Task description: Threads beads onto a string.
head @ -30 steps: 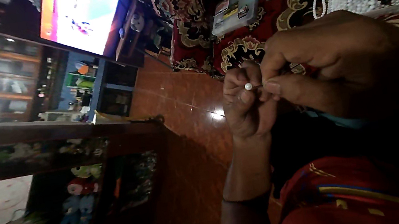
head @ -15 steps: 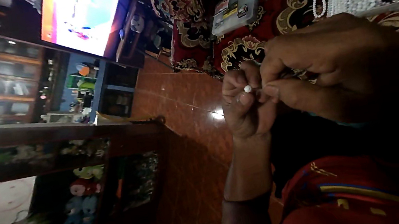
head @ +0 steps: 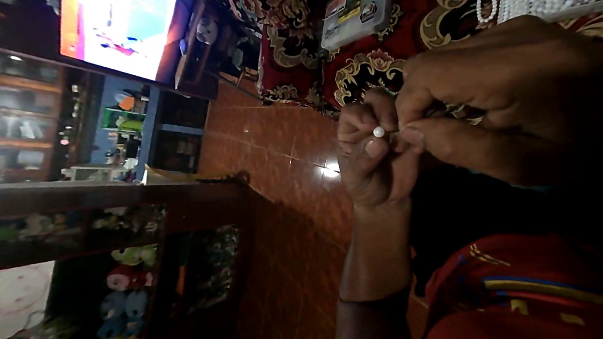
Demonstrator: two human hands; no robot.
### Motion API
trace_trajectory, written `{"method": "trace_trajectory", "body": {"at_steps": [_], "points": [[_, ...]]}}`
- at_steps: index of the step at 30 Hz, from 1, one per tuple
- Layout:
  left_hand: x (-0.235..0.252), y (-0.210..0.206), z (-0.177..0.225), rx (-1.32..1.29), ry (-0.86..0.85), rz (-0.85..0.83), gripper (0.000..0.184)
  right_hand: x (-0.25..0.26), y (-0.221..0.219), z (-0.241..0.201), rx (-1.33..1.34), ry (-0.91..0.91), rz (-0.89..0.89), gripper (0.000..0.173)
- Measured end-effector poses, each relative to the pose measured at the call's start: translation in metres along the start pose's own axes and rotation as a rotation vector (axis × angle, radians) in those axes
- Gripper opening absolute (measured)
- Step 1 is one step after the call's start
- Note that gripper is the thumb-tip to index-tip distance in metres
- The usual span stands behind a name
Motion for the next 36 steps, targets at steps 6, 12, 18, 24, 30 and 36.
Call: {"method": "trace_trajectory", "body": {"at_steps": [6,12,18,24,30,36], "points": [[-0.0019,0.0018,0.0003,0.001,-0.004,0.001,0.008,-0.0006,-0.0014,0.0006,-0.012,-0.007,-0.014,0.016],[-0.0049,0.0050,0.0005,0.023,-0.013,0.015,0.008,-0.0017,-0.0030,0.0003,-0.016,-0.005,-0.015,0.016],[-0.0045,0.0045,0.0009,0.009,-0.011,0.018,0.008,-0.0018,-0.0034,0.0005,-0.014,0.000,-0.014,0.016],[-0.0050,0.0049,-0.0001,0.015,-0.018,0.016,0.008,-0.0027,-0.0042,0.0034,-0.015,-0.009,-0.016,0.015],[-0.0048,0.0071,0.0007,0.012,-0.024,0.015,0.008,-0.0025,-0.0049,0.0048,-0.002,-0.021,-0.030,0.015],[-0.0051,0.0088,0.0001,0.040,-0.022,0.016,0.006,-0.0030,-0.0058,0.0066,0.000,-0.004,-0.036,0.015]]}}
Point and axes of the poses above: each hand's wrist, its own x-axis towards the middle knuckle, its own y-axis out of the back of the hand, z = x × y, the point moved 7 cm from there along x, towards the middle knuckle, and after that the axes turned 1 degree about y, right-handed, at the moved point
